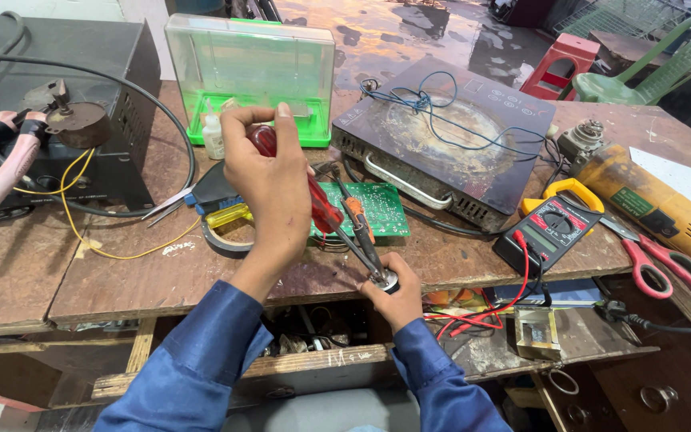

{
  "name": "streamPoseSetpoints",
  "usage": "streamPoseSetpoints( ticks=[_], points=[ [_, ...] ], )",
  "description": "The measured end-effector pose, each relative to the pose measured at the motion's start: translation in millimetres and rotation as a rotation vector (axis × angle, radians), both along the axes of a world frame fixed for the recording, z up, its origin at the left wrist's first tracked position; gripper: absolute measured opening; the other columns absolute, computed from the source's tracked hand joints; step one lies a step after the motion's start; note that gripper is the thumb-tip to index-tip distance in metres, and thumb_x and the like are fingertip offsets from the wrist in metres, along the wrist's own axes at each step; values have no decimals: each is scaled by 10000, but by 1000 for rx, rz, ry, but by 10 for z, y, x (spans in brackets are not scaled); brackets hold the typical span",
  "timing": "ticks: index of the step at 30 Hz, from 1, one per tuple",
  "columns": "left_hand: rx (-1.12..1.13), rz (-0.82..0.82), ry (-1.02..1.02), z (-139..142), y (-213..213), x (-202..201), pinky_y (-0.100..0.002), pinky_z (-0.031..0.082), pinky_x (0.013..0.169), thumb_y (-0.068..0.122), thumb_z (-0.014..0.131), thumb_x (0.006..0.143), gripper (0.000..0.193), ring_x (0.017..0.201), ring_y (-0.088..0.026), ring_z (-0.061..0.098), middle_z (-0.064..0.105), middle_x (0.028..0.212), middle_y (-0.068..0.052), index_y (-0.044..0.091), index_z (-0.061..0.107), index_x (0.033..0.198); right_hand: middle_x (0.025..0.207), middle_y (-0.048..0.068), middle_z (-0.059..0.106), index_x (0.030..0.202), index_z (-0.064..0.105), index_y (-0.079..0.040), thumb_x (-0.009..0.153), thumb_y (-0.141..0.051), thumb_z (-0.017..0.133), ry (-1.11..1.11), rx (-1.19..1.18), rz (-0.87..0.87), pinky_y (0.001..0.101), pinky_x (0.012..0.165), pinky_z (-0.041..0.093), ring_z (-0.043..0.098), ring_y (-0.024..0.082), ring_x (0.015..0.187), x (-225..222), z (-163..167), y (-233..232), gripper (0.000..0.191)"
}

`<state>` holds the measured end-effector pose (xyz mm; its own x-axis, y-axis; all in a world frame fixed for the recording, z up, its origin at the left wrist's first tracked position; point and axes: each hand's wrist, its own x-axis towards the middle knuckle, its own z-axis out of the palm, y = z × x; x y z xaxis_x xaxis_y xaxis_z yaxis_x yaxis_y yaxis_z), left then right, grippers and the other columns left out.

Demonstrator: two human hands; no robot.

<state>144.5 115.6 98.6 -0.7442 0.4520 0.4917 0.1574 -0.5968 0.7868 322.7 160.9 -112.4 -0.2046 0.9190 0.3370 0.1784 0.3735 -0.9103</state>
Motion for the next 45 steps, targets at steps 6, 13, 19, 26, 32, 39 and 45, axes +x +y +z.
streamPoseSetpoints(
  ticks=[6, 13, 19, 26, 32, 39, 45],
  points=[
    [13, 4, 16, 15, 5, -47, -259, 470, 431, 161, 649, 1030, 172, 521, -59, 570, 574, 780, -14, 48, 520, 1029, 694, 1, 605, 820, 616, -45, 656, -85, 802, -2, -51, -2, 290, 512, 457, 562, 96, 585, -12, 7, -2, 251],
    [7, -2, -16, -18, 49, -37, -254, 473, 435, 169, 657, 1025, 170, 520, -56, 565, 595, 780, -15, 32, 556, 1029, 729, 5, 614, 838, 626, -44, 668, -88, 808, -9, 103, 18, 276, 566, 475, 579, 91, 636, -1, -22, 18, 253],
    [-6, -15, -46, -39, 48, -35, -249, 472, 432, 174, 656, 1020, 169, 517, -55, 563, 595, 769, -14, 31, 569, 1046, 728, 4, 612, 832, 633, -45, 666, -92, 802, -7, 75, 18, 273, 544, 472, 578, 89, 625, 0, -4, -2, 242],
    [-14, -25, -75, -38, 55, -45, -249, 478, 421, 182, 653, 1013, 182, 513, -54, 558, 599, 776, -13, 25, 572, 1053, 716, 4, 605, 832, 623, -43, 659, -96, 800, -4, 50, 8, 283, 559, 468, 571, 94, 625, -4, -1, -2, 253],
    [-20, 0, -22, -34, 44, -18, -269, 450, 434, 209, 655, 1020, 208, 511, -72, 556, 589, 736, -14, 30, 551, 1038, 730, 6, 601, 837, 623, -43, 661, -96, 794, -16, 72, 2, 278, 578, 469, 567, 97, 641, 3, -32, 8, 251],
    [-121, 197, 118, -50, 168, 22, -360, 471, 589, 323, 622, 1039, 329, 623, -151, 563, 570, 703, -55, 26, 478, 1034, 723, 4, 598, 822, 613, -44, 666, -99, 794, -46, 96, -18, 277, 607, 471, 571, 98, 654, 14, -27, 16, 245],
    [-221, 264, 161, -135, 305, -54, -458, 432, 878, 277, 518, 1070, 275, 942, -308, 580, 588, 986, -172, 5, 471, 1062, 667, 8, 576, 810, 613, -48, 664, -110, 795, -38, 27, -30, 285, 515, 452, 551, 96, 565, 9, -4, 7, 242]
  ],
)
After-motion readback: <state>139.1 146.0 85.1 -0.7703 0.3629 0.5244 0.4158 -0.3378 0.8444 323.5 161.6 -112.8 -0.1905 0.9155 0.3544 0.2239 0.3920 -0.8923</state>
